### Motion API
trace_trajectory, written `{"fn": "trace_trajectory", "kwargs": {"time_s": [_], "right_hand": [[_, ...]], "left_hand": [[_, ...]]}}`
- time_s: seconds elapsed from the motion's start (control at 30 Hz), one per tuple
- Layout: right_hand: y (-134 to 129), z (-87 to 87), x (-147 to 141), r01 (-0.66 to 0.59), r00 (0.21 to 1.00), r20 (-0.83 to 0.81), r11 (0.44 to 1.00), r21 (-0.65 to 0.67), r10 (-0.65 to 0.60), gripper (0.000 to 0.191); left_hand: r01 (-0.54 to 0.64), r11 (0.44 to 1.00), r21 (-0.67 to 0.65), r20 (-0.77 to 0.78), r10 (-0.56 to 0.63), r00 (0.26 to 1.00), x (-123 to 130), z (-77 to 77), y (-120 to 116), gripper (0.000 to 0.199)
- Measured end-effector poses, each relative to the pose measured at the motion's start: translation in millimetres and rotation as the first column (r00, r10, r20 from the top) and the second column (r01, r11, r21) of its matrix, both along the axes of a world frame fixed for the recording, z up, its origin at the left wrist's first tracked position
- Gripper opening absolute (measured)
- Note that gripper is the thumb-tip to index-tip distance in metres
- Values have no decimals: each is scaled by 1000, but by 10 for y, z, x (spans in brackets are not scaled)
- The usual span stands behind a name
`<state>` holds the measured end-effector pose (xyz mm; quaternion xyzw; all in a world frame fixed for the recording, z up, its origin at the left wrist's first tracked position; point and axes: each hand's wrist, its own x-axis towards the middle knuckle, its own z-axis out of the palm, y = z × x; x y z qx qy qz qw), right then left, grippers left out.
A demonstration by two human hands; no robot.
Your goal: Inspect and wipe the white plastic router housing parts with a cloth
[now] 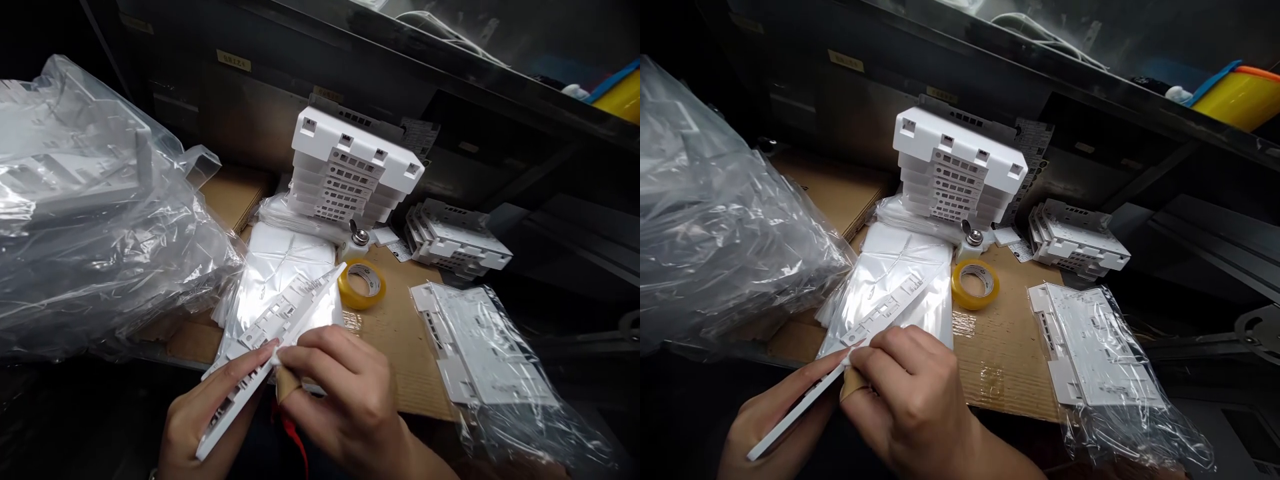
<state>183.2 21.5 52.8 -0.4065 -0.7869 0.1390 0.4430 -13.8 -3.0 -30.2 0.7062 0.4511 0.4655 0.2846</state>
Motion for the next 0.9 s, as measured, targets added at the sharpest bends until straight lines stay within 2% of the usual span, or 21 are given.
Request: {"fn": "trace_trajectory", "kwargs": {"time_s": [0.17,0.33,0.47,0.5,0.63,0.67,0.83,0.9], "right_hand": [[33,10,-19,104,994,-16,994,-34,-104,9],[57,-3,5,0,1000,10,999,-42,1,9],[77,-19,35,171,984,-31,983,-63,-173,10],[65,-20,24,177,984,-29,983,-56,-178,10],[37,-26,-22,-25,1000,-13,1000,-8,24,10],[57,-31,-11,-32,999,-20,999,-8,32,9],[170,-44,84,192,980,-51,981,-32,-194,11],[118,-38,42,134,991,-24,991,-23,-134,10]], "left_hand": [[-45,999,26,5,45,999,23,33,20,34],[-25,1000,-16,17,25,1000,16,11,2,36],[-68,997,-25,-4,68,998,29,2,-3,35],[-63,998,-14,-2,63,998,32,8,2,35],[-28,1000,-5,29,28,999,34,46,35,33],[-32,999,-12,32,33,999,36,53,42,33],[-76,996,-53,24,78,997,37,50,45,32],[-48,999,-23,9,48,999,16,45,47,32]]}}
